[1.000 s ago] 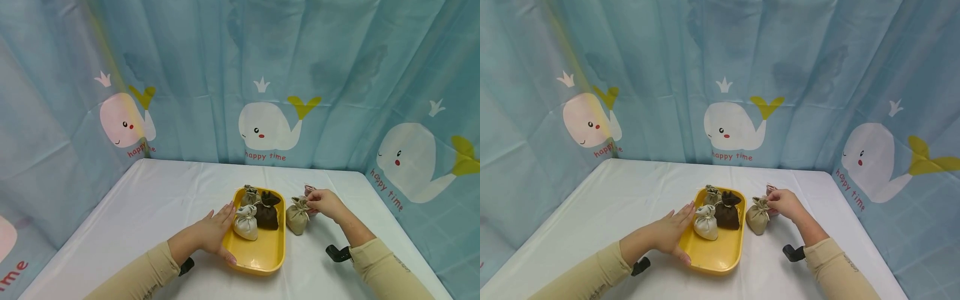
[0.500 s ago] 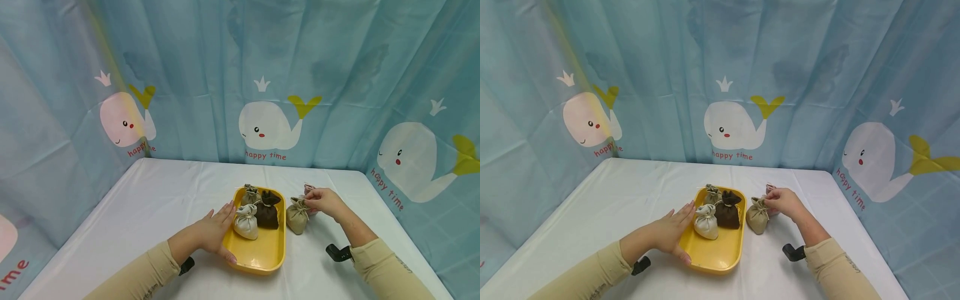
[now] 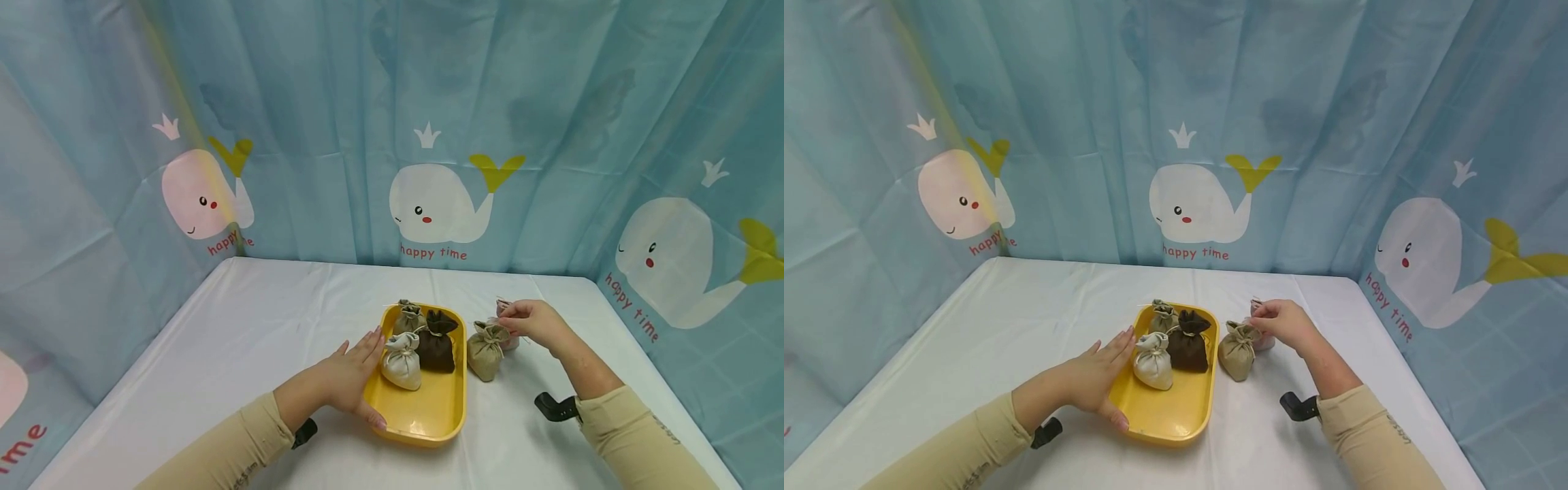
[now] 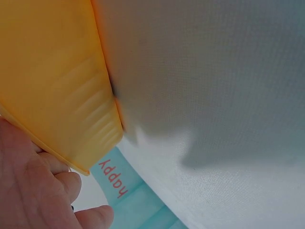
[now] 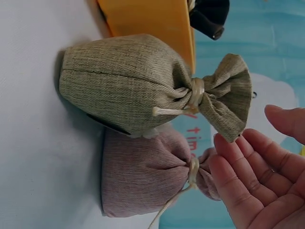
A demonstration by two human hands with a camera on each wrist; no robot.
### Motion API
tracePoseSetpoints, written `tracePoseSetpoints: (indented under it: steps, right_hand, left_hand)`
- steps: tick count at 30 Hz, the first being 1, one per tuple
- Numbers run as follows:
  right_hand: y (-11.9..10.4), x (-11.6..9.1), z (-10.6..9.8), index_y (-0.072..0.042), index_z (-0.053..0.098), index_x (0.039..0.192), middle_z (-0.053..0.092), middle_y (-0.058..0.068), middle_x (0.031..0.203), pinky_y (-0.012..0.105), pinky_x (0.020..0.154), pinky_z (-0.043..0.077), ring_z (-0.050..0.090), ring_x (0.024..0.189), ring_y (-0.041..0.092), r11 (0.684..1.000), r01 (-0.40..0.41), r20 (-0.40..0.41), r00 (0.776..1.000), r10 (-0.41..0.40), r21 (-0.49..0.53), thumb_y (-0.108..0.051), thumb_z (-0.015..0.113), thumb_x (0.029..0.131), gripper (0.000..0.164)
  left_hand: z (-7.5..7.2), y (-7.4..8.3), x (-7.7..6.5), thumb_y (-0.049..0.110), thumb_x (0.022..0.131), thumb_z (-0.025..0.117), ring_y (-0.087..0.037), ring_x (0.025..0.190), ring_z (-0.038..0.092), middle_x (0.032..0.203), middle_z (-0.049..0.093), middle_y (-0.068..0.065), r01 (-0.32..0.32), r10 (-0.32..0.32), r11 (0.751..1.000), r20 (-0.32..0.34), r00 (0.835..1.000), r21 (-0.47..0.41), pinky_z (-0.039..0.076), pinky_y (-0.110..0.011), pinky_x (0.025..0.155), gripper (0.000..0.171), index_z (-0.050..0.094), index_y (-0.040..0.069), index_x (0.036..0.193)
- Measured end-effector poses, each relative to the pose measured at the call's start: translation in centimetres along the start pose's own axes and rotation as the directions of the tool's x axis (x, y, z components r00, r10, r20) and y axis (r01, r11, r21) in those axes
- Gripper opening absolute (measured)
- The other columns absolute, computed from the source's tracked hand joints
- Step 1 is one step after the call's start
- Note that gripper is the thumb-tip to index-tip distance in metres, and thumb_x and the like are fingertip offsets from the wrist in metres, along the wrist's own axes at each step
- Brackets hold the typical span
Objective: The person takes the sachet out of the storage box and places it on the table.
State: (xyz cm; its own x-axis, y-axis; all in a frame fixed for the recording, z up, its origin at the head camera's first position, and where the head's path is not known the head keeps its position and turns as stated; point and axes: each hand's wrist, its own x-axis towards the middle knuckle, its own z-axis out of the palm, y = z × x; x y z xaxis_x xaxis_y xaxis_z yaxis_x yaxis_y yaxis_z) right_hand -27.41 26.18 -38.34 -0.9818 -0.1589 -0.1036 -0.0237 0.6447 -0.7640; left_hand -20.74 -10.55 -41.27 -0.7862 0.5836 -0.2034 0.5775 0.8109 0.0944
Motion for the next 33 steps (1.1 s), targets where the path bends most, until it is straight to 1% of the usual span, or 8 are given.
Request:
tracePoseSetpoints:
  steps: [6, 10, 13, 17, 19, 21, 26, 33]
  right_hand:
    - [-0.6, 0.1, -0.3, -0.003, 0.066, 0.099, 0.066, 0.007, 0.096, 0.033, 0.073, 0.049, 0.057, 0.085, 0.019, 0.998, 0.043, 0.005, 0.999, -0.042, -0.039, -0.025, 0.064, 0.086, 0.025]
    - [-1.4, 0.1, -0.5, -0.003, 0.066, 0.1, 0.065, 0.008, 0.099, 0.039, 0.078, 0.049, 0.056, 0.089, 0.019, 0.996, 0.077, 0.006, 0.997, -0.077, -0.042, -0.025, 0.063, 0.086, 0.027]
    - [-2.0, 0.0, -0.5, -0.003, 0.066, 0.101, 0.065, 0.007, 0.096, 0.04, 0.079, 0.049, 0.057, 0.087, 0.019, 0.994, 0.098, 0.009, 0.995, -0.098, -0.045, -0.025, 0.063, 0.086, 0.027]
    - [-2.7, 0.1, -0.4, -0.005, 0.066, 0.101, 0.065, 0.009, 0.094, 0.034, 0.071, 0.048, 0.058, 0.084, 0.023, 0.993, 0.109, 0.014, 0.994, -0.109, -0.049, -0.026, 0.063, 0.086, 0.025]
    - [-3.1, 0.1, -0.3, -0.006, 0.066, 0.101, 0.065, 0.009, 0.094, 0.033, 0.069, 0.048, 0.058, 0.085, 0.027, 0.993, 0.108, 0.018, 0.994, -0.108, -0.038, -0.026, 0.063, 0.086, 0.025]
    - [-3.5, 0.1, 0.0, -0.006, 0.066, 0.1, 0.066, 0.009, 0.095, 0.035, 0.07, 0.049, 0.058, 0.087, 0.029, 0.993, 0.112, 0.019, 0.994, -0.111, -0.028, -0.026, 0.064, 0.086, 0.025]
    - [-4.5, 0.1, 0.9, -0.006, 0.066, 0.099, 0.066, 0.006, 0.095, 0.035, 0.077, 0.051, 0.061, 0.091, 0.025, 0.99, 0.141, 0.032, 0.99, -0.14, -0.014, -0.024, 0.065, 0.086, 0.022]
    - [-6.1, 0.0, 2.8, -0.009, 0.067, 0.095, 0.067, 0.003, 0.092, 0.034, 0.076, 0.051, 0.062, 0.085, 0.017, 0.983, 0.181, 0.052, 0.982, -0.18, -0.023, -0.022, 0.065, 0.085, 0.016]
  left_hand:
    - [0.0, -0.1, 0.0, 0.092, 0.046, 0.042, -0.026, 0.14, 0.002, 0.153, -0.009, -0.012, 0.001, -0.001, 1.0, -0.001, 1.0, -0.002, 0.016, -0.055, 0.106, 0.14, 0.003, 0.003, 0.147]
    - [0.0, -0.1, -0.1, 0.092, 0.045, 0.041, -0.027, 0.14, 0.002, 0.153, -0.009, -0.012, 0.001, -0.001, 1.0, 0.001, 1.0, -0.004, 0.016, -0.056, 0.106, 0.141, 0.003, 0.003, 0.147]
    - [-0.1, -0.1, -0.1, 0.092, 0.045, 0.041, -0.027, 0.14, 0.002, 0.153, -0.009, -0.012, -0.002, 0.002, 1.0, 0.002, 1.0, -0.003, 0.016, -0.056, 0.106, 0.14, 0.003, 0.003, 0.147]
    - [0.0, -0.1, 0.0, 0.092, 0.046, 0.042, -0.027, 0.14, 0.001, 0.153, -0.009, -0.012, -0.005, 0.005, 1.0, 0.004, 1.0, -0.004, 0.016, -0.056, 0.106, 0.14, 0.003, 0.003, 0.147]
    - [0.0, -0.1, 0.0, 0.092, 0.046, 0.041, -0.026, 0.14, 0.001, 0.153, -0.009, -0.012, -0.006, 0.006, 1.0, 0.002, 1.0, -0.004, 0.016, -0.056, 0.106, 0.14, 0.003, 0.003, 0.147]
    - [0.0, -0.1, 0.0, 0.092, 0.046, 0.041, -0.025, 0.14, 0.0, 0.153, -0.009, -0.012, -0.006, 0.006, 1.0, 0.0, 1.0, -0.004, 0.016, -0.056, 0.106, 0.14, 0.003, 0.004, 0.147]
    - [0.0, -0.1, -0.1, 0.093, 0.045, 0.041, -0.024, 0.14, -0.001, 0.153, -0.009, -0.012, -0.005, 0.005, 1.0, -0.001, 1.0, 0.0, 0.016, -0.055, 0.106, 0.14, 0.003, 0.003, 0.147]
    - [-0.1, 0.1, -0.2, 0.091, 0.047, 0.043, -0.025, 0.14, 0.001, 0.153, -0.008, -0.012, -0.005, 0.005, 1.0, -0.001, 1.0, 0.001, 0.016, -0.055, 0.106, 0.139, 0.004, 0.003, 0.147]
